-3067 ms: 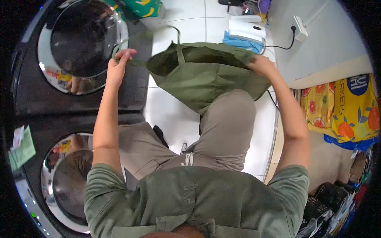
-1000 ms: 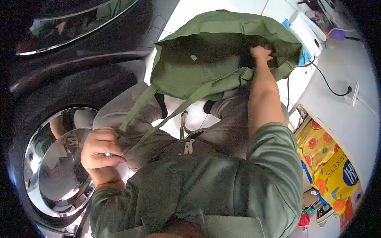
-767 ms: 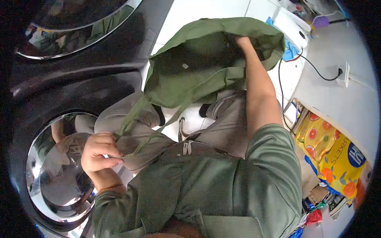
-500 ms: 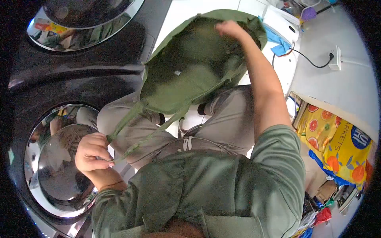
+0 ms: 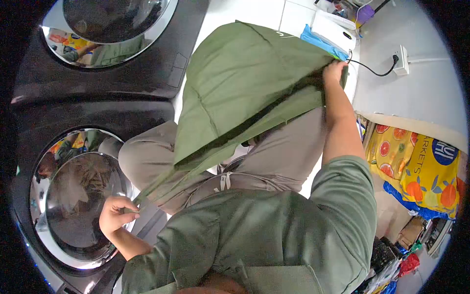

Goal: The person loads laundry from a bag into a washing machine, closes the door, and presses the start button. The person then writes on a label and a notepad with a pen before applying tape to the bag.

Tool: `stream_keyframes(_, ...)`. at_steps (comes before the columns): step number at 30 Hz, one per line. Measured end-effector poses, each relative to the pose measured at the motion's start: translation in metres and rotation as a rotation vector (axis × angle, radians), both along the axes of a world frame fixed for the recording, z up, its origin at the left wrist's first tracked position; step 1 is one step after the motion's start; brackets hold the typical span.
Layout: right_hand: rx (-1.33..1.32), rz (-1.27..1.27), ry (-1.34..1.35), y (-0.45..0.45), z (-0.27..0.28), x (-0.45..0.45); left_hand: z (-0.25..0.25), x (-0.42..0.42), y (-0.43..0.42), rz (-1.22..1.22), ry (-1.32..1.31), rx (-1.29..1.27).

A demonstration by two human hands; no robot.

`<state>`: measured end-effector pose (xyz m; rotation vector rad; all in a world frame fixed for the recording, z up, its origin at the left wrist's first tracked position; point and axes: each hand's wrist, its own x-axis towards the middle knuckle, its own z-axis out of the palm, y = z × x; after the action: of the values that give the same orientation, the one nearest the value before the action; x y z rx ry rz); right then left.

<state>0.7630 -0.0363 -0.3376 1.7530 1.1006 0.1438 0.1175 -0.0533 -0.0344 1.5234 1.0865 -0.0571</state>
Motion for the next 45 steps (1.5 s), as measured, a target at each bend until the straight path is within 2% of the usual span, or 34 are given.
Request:
stream_keyframes(5,0.158,0.044,0.090,-0.021,0.008,0.000,0.005,-0.005,0.002,0.029,-0.012,0.009)
stream_keyframes(7,0.250,-0.209,0.591,0.007,0.026,-0.008,0.010,-0.004,0.013,0.014,-0.048,0.207)
stream_keyframes(9,0.443,-0.266,1.249,0.041,0.063,-0.021,0.007,0.004,0.022,0.138,-0.071,0.451)
stream_keyframes(11,0.804,-0.260,1.975,0.046,0.160,-0.075,0.011,0.032,0.041,0.004,-0.266,0.550)
stream_keyframes(13,0.814,-0.135,2.529,0.056,0.213,-0.105,0.006,0.064,0.054,-0.137,-0.286,0.560)
stream_keyframes(15,0.770,0.003,2.661,0.061,0.247,-0.127,-0.011,0.100,0.070,-0.188,-0.343,0.470)
stream_keyframes(17,0.862,0.026,2.655,0.061,0.272,-0.158,-0.027,0.130,0.079,-0.063,-0.303,0.482)
stream_keyframes(19,0.736,0.063,2.518,0.062,0.282,-0.176,-0.047,0.158,0.090,0.317,-0.343,0.554)
stream_keyframes(20,0.718,0.029,2.442,0.055,0.288,-0.193,-0.060,0.168,0.097,0.408,-0.444,0.617)
stream_keyframes(21,0.667,0.135,2.387,0.047,0.291,-0.207,-0.065,0.176,0.099,0.498,-0.544,0.677)
stream_keyframes(23,0.536,0.083,2.351,0.027,0.300,-0.232,-0.055,0.186,0.094,0.412,-0.415,0.927)
stream_keyframes(25,0.449,0.515,2.265,0.019,0.296,-0.240,-0.049,0.193,0.083,0.325,-0.561,0.871)
stream_keyframes(26,0.396,0.436,2.361,0.013,0.293,-0.243,-0.046,0.197,0.078,0.280,-0.632,0.836)
stream_keyframes(29,0.377,0.512,2.429,-0.003,0.290,-0.246,-0.047,0.198,0.071,0.080,-0.587,0.904)
stream_keyframes(33,0.326,0.499,2.514,-0.021,0.287,-0.243,-0.055,0.199,0.063,0.041,-0.587,0.793)
stream_keyframes(35,0.394,0.420,2.492,-0.029,0.284,-0.241,-0.060,0.197,0.059,0.032,-0.606,0.717)
stream_keyframes(37,0.709,0.238,2.394,-0.032,0.277,-0.233,-0.066,0.194,0.058,0.057,-0.558,0.404)
stream_keyframes(39,1.114,0.155,2.346,-0.025,0.269,-0.232,-0.066,0.189,0.059,0.106,-0.701,0.170)
stream_keyframes(41,1.076,0.083,2.296,-0.025,0.272,-0.226,-0.060,0.182,0.064,0.099,-0.665,0.120)
stream_keyframes(43,0.899,0.352,2.137,-0.022,0.273,-0.222,-0.056,0.178,0.063,0.109,-0.657,0.142)
stream_keyframes(45,0.909,0.311,2.168,-0.022,0.270,-0.225,-0.055,0.176,0.063,0.122,-0.652,0.162)
